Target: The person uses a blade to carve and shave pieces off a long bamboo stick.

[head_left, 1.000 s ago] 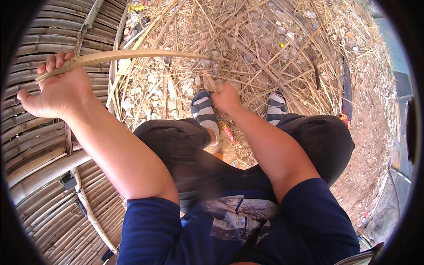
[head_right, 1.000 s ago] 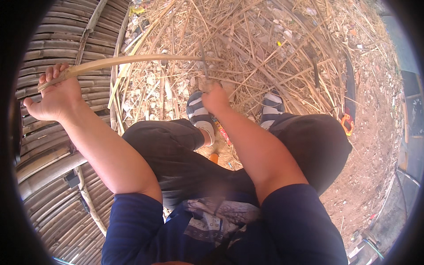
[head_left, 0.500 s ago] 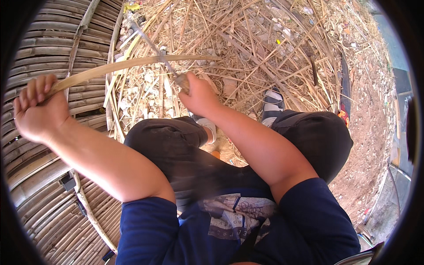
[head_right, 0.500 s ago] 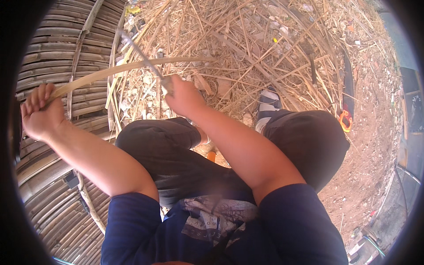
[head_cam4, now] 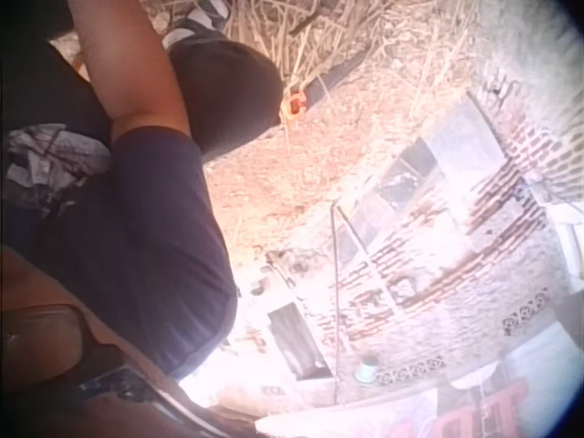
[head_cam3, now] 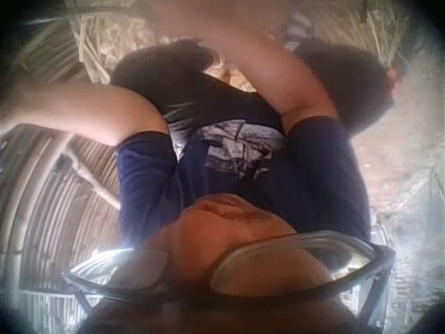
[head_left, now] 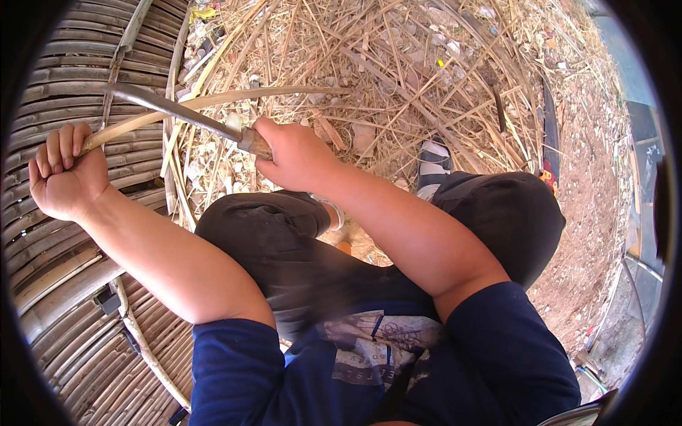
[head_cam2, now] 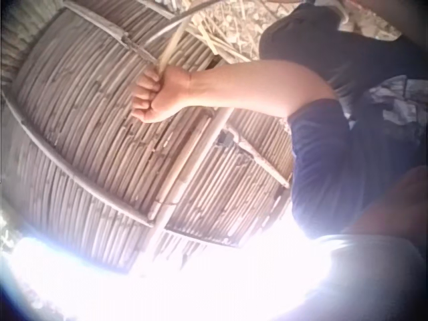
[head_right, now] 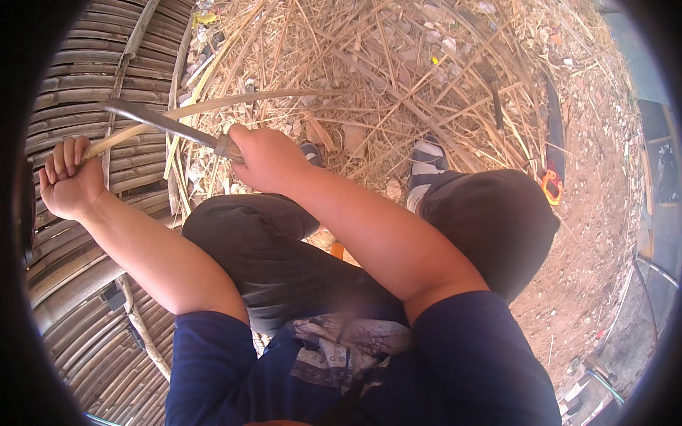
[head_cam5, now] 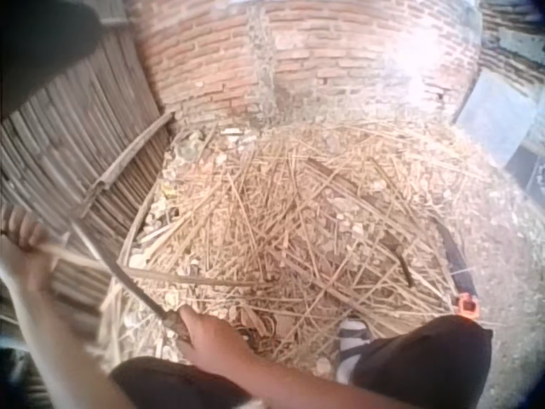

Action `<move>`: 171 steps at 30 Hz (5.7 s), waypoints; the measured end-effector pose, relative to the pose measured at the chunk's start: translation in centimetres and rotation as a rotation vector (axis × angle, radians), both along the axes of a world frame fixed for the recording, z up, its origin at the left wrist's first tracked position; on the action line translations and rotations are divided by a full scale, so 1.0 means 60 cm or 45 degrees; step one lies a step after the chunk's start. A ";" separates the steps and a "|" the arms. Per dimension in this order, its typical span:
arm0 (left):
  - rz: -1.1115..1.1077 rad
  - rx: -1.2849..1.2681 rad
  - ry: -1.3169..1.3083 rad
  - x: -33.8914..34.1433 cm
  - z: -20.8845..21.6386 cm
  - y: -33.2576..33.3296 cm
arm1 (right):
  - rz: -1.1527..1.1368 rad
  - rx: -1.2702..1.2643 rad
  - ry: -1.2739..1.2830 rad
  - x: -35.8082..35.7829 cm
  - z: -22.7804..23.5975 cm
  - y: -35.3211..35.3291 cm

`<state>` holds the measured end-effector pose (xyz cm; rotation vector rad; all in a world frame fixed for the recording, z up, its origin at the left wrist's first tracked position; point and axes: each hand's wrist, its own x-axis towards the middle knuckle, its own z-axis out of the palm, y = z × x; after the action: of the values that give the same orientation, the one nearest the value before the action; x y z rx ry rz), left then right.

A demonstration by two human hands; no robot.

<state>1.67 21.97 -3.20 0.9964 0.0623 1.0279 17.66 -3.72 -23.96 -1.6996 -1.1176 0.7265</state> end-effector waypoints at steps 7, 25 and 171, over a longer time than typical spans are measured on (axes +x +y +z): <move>0.114 -0.029 0.000 -0.017 -0.028 0.017 | -0.546 -0.612 0.049 0.037 -0.273 -0.088; 0.304 -0.075 0.026 -0.012 -0.034 0.020 | -0.582 -0.634 0.179 0.051 -0.307 -0.074; 0.103 0.888 1.025 0.259 -0.083 -0.438 | -0.894 0.966 0.362 0.217 0.323 -0.222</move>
<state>17.22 -4.29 -8.21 2.0195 0.4285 0.6593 30.67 -17.05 -4.61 -1.1482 -0.4343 0.0561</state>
